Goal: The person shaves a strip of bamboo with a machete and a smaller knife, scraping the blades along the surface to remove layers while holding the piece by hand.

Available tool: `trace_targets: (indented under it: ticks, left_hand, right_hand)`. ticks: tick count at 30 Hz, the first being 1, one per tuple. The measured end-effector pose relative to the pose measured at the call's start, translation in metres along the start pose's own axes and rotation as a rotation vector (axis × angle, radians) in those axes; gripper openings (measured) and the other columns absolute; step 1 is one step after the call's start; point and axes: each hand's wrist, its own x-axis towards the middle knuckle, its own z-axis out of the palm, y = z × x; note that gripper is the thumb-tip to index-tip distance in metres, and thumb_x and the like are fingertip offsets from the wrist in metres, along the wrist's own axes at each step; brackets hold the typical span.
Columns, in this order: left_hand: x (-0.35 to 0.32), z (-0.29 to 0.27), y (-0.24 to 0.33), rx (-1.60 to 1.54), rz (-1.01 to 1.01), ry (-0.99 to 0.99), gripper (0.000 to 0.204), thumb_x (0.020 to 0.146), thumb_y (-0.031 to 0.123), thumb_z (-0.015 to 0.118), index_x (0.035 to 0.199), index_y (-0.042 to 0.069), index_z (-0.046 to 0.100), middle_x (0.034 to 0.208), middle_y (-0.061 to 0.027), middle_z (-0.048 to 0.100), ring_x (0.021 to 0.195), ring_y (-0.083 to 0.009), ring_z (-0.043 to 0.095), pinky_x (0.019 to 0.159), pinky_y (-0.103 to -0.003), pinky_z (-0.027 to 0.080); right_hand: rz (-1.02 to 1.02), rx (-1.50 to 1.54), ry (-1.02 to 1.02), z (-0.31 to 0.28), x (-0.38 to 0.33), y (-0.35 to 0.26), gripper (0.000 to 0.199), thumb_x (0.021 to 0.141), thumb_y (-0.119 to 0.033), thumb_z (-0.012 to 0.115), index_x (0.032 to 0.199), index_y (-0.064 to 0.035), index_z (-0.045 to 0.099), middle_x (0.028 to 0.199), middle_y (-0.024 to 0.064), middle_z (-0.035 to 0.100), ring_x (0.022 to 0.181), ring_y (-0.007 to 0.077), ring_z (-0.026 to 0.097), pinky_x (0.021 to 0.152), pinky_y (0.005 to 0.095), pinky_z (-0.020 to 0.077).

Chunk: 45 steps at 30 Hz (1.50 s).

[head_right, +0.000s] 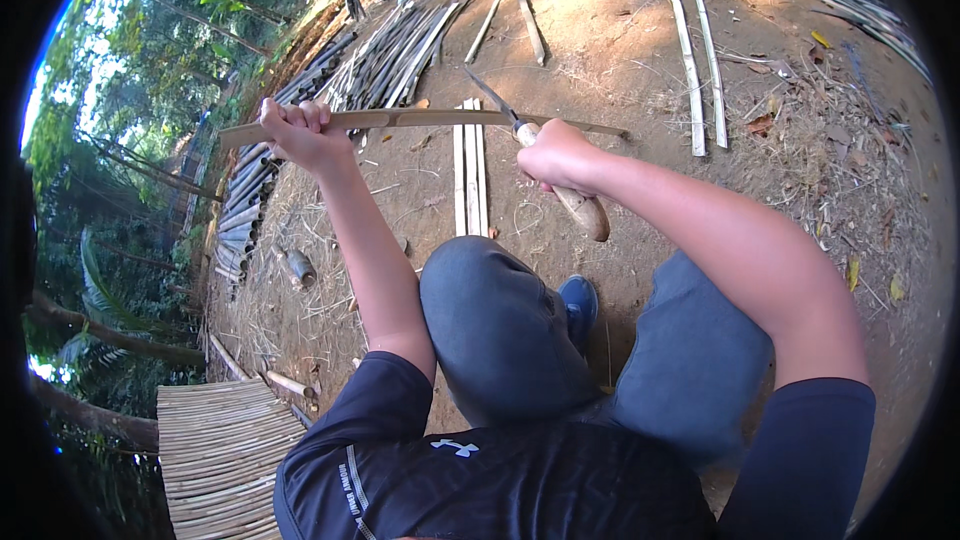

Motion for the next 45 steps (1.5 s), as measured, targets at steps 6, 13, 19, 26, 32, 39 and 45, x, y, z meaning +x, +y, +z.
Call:
trace_targets:
  ticks: [6,13,19,26,32,39,45]
  left_hand:
    - [0.000,0.000,0.000,-0.027,-0.004,0.021,0.042,0.092,0.025,0.060,0.063,0.018,0.029,0.051,0.0054,0.025,0.041,-0.0067,0.027,0.040,-0.027,0.025]
    - [0.007,-0.022,-0.005,0.007,0.010,0.117,0.038,0.092,0.024,0.059,0.065,0.018,0.033,0.052,0.0054,0.025,0.042,-0.0070,0.026,0.039,-0.026,0.028]
    - [0.004,-0.031,-0.002,0.014,-0.040,0.111,0.036,0.092,0.024,0.058,0.066,0.018,0.034,0.053,0.0053,0.025,0.043,-0.0070,0.028,0.041,-0.026,0.028]
    - [0.017,-0.039,0.001,-0.040,-0.020,0.077,0.035,0.092,0.025,0.060,0.067,0.017,0.037,0.054,0.0052,0.027,0.042,-0.0072,0.029,0.041,-0.026,0.027]
    - [0.014,-0.026,-0.006,-0.115,-0.029,0.076,0.038,0.095,0.020,0.056,0.065,0.015,0.033,0.051,0.0035,0.027,0.039,-0.0078,0.028,0.037,-0.027,0.027]
    - [0.019,-0.035,-0.005,-0.065,0.003,0.120,0.037,0.093,0.020,0.057,0.064,0.015,0.034,0.053,0.0036,0.028,0.039,-0.0079,0.029,0.038,-0.028,0.028]
    - [0.016,-0.041,-0.010,-0.080,-0.028,0.102,0.034,0.092,0.024,0.058,0.067,0.016,0.036,0.052,0.0052,0.027,0.040,-0.0065,0.029,0.040,-0.026,0.027]
  right_hand:
    - [-0.201,-0.157,-0.021,0.007,-0.003,-0.005,0.016,0.076,-0.007,0.055,0.088,0.0027,0.060,0.073,0.0168,0.064,0.060,0.0251,0.064,0.058,0.0394,0.0527]
    - [-0.218,-0.274,0.112,0.035,-0.001,-0.007,0.014,0.074,-0.005,0.057,0.087,0.0006,0.055,0.073,0.0157,0.062,0.064,0.0282,0.064,0.062,0.0422,0.0515]
    - [-0.043,-0.263,0.028,0.018,0.021,0.003,0.024,0.079,-0.013,0.060,0.094,0.0054,0.063,0.087,0.0190,0.068,0.075,0.0254,0.069,0.067,0.0402,0.0550]
    - [-0.224,-0.245,0.015,0.017,0.030,0.016,0.015,0.077,-0.009,0.058,0.082,0.0046,0.061,0.072,0.0160,0.065,0.061,0.0244,0.066,0.056,0.0385,0.0507]
    - [0.088,-0.157,0.095,-0.003,0.070,0.067,0.008,0.075,-0.007,0.060,0.074,-0.0011,0.056,0.067,0.0142,0.064,0.054,0.0226,0.063,0.052,0.0370,0.0497]
    - [-0.285,-0.221,0.077,0.014,0.026,0.023,0.011,0.074,-0.009,0.062,0.076,0.0006,0.057,0.067,0.0166,0.063,0.055,0.0247,0.063,0.052,0.0379,0.0495]
    - [0.006,-0.254,0.120,0.005,0.042,0.042,0.016,0.073,-0.010,0.059,0.081,0.0045,0.060,0.072,0.0202,0.065,0.067,0.0295,0.067,0.061,0.0417,0.0521]
